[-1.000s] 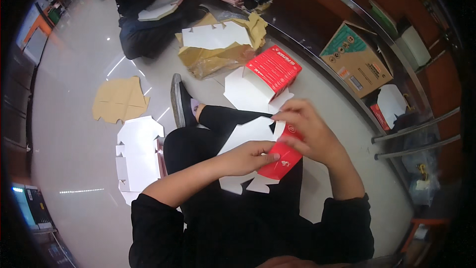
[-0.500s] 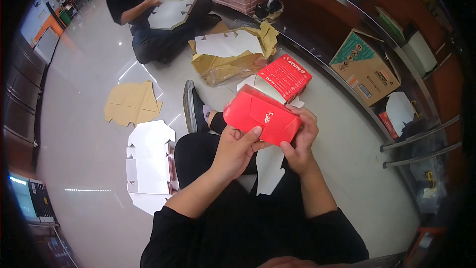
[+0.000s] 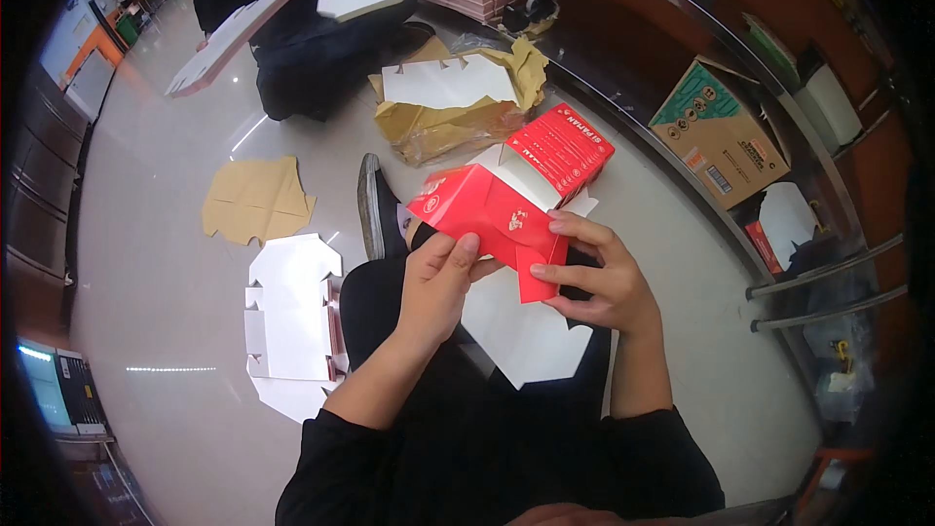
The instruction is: The person sits on the floor and assembles red and white cardboard boxes by folding the flat pieces into shape. They handle the boxes one at a time, folding the flaps and stacking the finished units nearby.
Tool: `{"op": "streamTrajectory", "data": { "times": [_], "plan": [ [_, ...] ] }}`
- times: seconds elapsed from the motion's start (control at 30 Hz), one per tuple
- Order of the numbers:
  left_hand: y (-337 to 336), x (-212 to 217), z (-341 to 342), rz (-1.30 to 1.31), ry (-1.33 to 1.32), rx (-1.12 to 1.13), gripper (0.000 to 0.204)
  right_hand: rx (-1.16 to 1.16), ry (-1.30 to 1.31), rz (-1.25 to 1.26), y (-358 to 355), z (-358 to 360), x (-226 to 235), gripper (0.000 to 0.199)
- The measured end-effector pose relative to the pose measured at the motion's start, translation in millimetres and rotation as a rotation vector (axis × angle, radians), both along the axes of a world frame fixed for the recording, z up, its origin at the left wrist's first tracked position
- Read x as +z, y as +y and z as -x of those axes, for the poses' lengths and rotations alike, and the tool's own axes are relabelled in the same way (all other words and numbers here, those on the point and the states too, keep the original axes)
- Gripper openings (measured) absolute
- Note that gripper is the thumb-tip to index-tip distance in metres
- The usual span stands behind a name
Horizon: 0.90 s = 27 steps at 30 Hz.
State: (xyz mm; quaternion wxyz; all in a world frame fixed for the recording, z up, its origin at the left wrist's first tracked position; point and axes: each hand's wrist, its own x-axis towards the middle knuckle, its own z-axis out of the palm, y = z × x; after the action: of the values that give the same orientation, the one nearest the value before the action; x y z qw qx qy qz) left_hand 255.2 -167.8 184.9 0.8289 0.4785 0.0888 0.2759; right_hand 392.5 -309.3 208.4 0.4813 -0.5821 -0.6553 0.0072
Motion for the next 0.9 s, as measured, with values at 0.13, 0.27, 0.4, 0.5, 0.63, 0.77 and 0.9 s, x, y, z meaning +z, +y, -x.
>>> {"op": "streamTrajectory", "data": {
  "times": [0.13,0.27,0.4,0.5,0.63,0.77,0.9],
  "plan": [
    [-9,-2,1,0.083,0.036,0.057,0.026,-0.074,-0.080,0.018,4,-1,-1,0.040],
    [-16,-16,-6,0.171,0.051,0.080,0.024,-0.267,-0.152,-0.054,14,8,-19,0.041],
    [-23,-19,-4,0.232,-0.044,0.018,0.030,-0.338,-0.128,-0.175,21,14,-42,0.040],
    [-22,-23,-2,0.125,0.001,0.010,0.032,-0.359,-0.060,-0.241,26,16,-53,0.051],
    [-1,-14,5,-0.452,0.367,0.161,0.028,-0.269,-0.007,-0.152,28,11,-66,0.063],
    [28,-8,31,-0.113,0.130,0.395,0.026,-0.300,0.020,-0.020,33,-29,-73,0.063],
    [56,-8,62,-0.198,0.097,0.482,0.037,-0.676,-0.028,0.478,43,-127,-148,0.075]
  ]
}}
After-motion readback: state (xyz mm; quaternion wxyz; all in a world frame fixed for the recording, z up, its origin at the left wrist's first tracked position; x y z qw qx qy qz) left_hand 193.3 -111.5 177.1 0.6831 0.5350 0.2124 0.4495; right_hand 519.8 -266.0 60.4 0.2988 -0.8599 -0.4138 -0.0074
